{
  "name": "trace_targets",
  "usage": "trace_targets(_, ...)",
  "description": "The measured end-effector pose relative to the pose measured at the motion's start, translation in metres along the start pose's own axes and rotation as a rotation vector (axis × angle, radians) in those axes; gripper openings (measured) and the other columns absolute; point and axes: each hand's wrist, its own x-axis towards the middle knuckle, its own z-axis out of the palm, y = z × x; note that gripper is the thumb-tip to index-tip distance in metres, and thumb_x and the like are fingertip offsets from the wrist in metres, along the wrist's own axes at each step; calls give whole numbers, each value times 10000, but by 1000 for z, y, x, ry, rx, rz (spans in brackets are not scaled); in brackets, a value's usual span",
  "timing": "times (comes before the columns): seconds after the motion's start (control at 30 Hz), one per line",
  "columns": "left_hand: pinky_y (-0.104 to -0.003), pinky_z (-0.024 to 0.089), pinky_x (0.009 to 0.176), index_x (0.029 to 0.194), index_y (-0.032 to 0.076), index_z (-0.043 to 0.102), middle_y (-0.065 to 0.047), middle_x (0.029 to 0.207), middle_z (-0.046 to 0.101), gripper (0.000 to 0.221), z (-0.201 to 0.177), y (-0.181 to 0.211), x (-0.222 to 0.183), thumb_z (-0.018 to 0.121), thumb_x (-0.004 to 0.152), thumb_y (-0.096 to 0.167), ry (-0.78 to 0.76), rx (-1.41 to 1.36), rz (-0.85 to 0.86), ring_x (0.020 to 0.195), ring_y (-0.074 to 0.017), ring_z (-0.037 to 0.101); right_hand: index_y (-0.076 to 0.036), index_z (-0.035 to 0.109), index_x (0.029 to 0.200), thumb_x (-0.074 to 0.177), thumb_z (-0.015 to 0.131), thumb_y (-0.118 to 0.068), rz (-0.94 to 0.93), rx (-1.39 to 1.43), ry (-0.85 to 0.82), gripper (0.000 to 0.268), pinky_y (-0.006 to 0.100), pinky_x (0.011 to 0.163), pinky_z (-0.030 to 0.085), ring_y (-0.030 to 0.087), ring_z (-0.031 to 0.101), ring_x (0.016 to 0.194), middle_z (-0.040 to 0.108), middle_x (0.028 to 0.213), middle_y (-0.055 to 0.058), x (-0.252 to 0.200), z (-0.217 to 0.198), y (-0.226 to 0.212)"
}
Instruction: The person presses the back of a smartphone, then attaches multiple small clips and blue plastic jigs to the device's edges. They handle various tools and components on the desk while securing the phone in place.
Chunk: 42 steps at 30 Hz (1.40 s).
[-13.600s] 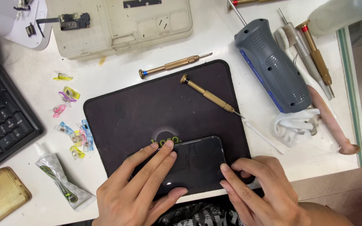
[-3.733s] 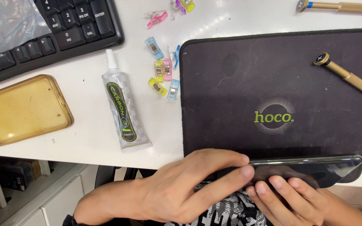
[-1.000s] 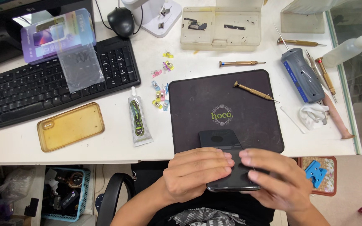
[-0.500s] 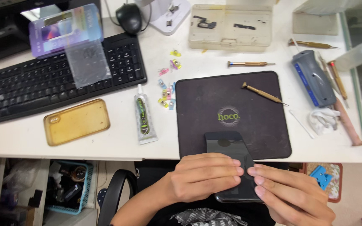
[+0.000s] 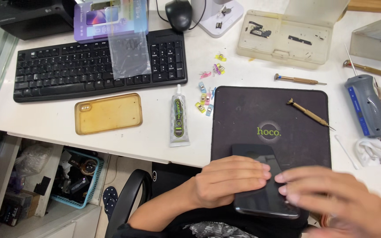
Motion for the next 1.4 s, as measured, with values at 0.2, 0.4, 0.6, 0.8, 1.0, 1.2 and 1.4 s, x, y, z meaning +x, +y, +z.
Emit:
trace_targets(0.2,-418,673,961,1172,-37,706,-210,1171,759,153,-25,29,-36,637,1036,-30,318,-250,-276,1129,-344,784,-122,756,1096,828,767,-210,92,-422,-43,283,329,775,601,191,726,949,743,1074,37,90,-5,35)
trace_targets(0.4,-338,653,746,1073,-95,745,-264,1070,790,149,-28,56,-56,698,932,-86,492,-266,-614,972,-339,805,-58,742,999,809,788,-261,169,-648,-198,282,414,667,559,280,680,888,692,969,81,139,63,84)
trace_targets(0.6,-355,674,937,1140,-68,712,-209,1143,769,205,-40,59,-39,708,937,-98,291,-45,-427,1063,-291,800,-11,717,1024,860,754,-189,189,-580,-157,245,431,767,565,316,670,892,676,963,134,133,78,96)
trace_targets(0.8,-409,650,1001,1096,-100,689,-207,1126,745,311,-37,45,0,651,795,-171,99,341,-77,1126,-354,760,32,703,1144,878,750,-44,26,-582,1,281,360,732,597,284,729,882,730,1069,146,104,40,67)
trace_targets(1.0,-432,632,981,1087,-105,690,-204,1095,725,221,-19,23,21,745,879,-53,-6,502,63,1087,-355,736,31,685,1158,820,790,41,148,-688,179,354,315,832,617,255,755,930,734,1108,182,41,3,-2)
trace_targets(1.2,-443,630,981,1101,-122,693,-223,1116,714,229,0,15,34,737,901,-21,-114,658,104,1096,-365,725,2,661,1193,817,764,-3,286,-648,125,390,354,905,592,260,748,1063,684,1210,173,-19,-10,-43)
trace_targets(1.4,-446,611,988,1099,-116,698,-227,1102,711,220,19,18,43,712,914,4,-198,747,59,1087,-363,723,-56,646,1277,911,602,-165,371,-606,-88,384,386,948,571,242,717,1160,672,1339,158,-68,-14,-54)
